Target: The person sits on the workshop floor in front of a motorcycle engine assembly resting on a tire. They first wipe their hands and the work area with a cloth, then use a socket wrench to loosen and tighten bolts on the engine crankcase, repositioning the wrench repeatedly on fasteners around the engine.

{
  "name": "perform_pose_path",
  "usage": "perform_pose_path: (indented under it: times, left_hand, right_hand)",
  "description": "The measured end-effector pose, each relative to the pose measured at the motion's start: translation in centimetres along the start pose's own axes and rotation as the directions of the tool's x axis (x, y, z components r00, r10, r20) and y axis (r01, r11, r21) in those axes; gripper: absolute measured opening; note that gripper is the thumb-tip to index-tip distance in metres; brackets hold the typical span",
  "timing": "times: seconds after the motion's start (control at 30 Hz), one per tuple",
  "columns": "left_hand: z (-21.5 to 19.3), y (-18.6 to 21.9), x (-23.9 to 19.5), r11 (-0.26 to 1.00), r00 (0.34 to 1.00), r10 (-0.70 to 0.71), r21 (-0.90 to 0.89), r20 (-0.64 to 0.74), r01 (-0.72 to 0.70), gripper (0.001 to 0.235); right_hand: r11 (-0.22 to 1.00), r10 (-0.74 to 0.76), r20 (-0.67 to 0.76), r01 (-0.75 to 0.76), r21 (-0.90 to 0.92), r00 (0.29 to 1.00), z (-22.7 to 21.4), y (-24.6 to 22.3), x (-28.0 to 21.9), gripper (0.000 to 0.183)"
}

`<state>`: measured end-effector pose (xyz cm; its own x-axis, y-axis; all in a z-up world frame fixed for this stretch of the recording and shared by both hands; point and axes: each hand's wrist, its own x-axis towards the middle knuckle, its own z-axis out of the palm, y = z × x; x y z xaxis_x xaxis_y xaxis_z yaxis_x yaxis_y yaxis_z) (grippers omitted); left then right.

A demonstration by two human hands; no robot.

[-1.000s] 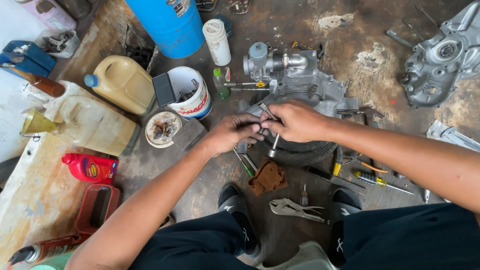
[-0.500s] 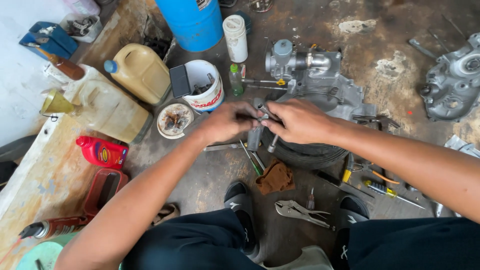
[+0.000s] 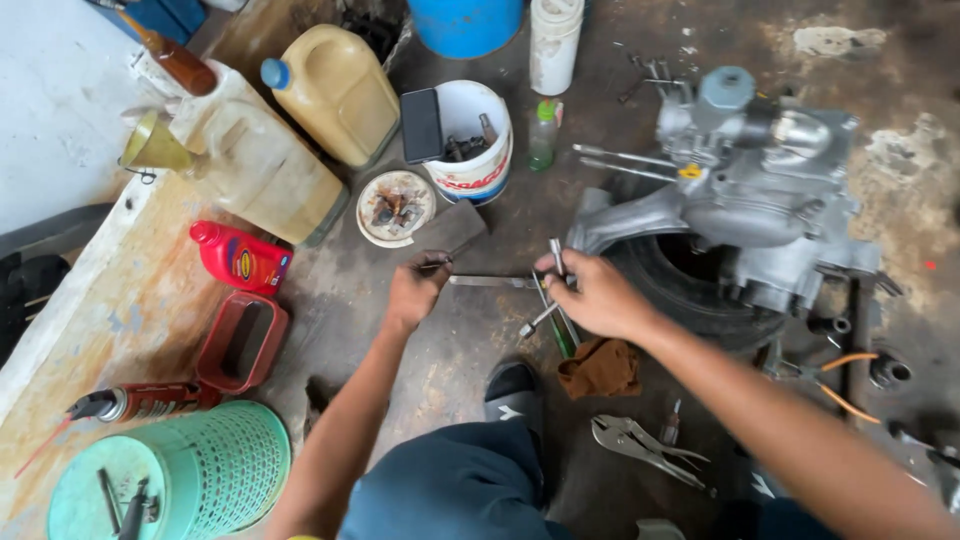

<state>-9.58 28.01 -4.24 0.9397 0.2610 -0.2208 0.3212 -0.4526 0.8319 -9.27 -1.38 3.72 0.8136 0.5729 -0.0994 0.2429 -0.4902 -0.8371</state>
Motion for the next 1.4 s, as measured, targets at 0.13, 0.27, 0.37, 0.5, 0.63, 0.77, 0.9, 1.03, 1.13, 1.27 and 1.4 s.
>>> perform_pose_path:
  times: [0.13,0.27,0.37,0.5,0.63,0.77,0.9,1.03,1.13,1.27,1.4]
  left_hand:
    - [0.9,-5.0,4.2,0.989,0.985,-0.060,0.121,-0.161,0.080,0.026]
    - [4.6,-12.0,8.0,0.957,0.958,-0.103,0.235,-0.266,0.168,0.026]
    - [6.7,-14.6,10.1,0.937,0.947,-0.081,0.301,-0.312,0.179,0.024]
    - [6.9,-14.2,9.7,0.918,0.939,0.022,0.380,-0.342,0.117,0.020]
    - [6.7,-13.1,8.9,0.918,0.938,0.060,0.389,-0.342,0.083,0.023]
    - [6.9,-13.6,8.8,0.943,0.937,0.057,0.326,-0.345,0.063,0.025]
    - [7.2,-14.6,8.5,0.962,0.919,0.051,0.268,-0.390,0.060,0.025]
    - [7.8,-12.0,5.2,0.975,0.876,0.045,0.211,-0.480,0.065,0.026]
    - [8.5,-10.2,2.9,0.987,0.910,0.072,0.161,-0.409,-0.006,0.019]
    - [5.8,-2.3,-0.6,0.976,0.989,0.139,0.163,0.041,-0.144,0.016]
    - [3.2,6.3,-1.3,0.679,0.773,0.282,0.450,0.569,-0.579,0.032]
  right_hand:
    - [0.988,0.078,-0.024,-0.073,0.139,0.997,3.6,3.1,2.2,0.013]
    - [0.941,0.214,-0.057,-0.190,0.281,0.975,5.1,6.2,2.3,0.021]
    - [0.909,0.287,-0.091,-0.241,0.341,0.954,5.4,6.9,2.1,0.026]
    - [0.872,0.343,-0.129,-0.264,0.413,0.930,4.9,7.1,1.5,0.032]
    - [0.848,0.338,-0.129,-0.243,0.471,0.932,3.9,6.0,1.4,0.032]
    - [0.837,0.307,-0.124,-0.206,0.508,0.943,4.0,6.5,1.3,0.033]
    - [0.852,0.239,-0.066,-0.176,0.493,0.969,4.8,7.6,1.6,0.035]
    - [0.862,0.198,-0.023,-0.163,0.480,0.980,6.5,6.9,2.0,0.038]
    - [0.915,0.121,-0.019,-0.104,0.391,0.993,7.7,6.5,2.8,0.035]
    - [0.965,0.022,-0.094,0.004,0.261,0.995,7.4,4.7,4.5,0.036]
    - [0.973,0.079,-0.248,-0.021,0.229,0.965,4.6,5.0,5.2,0.025]
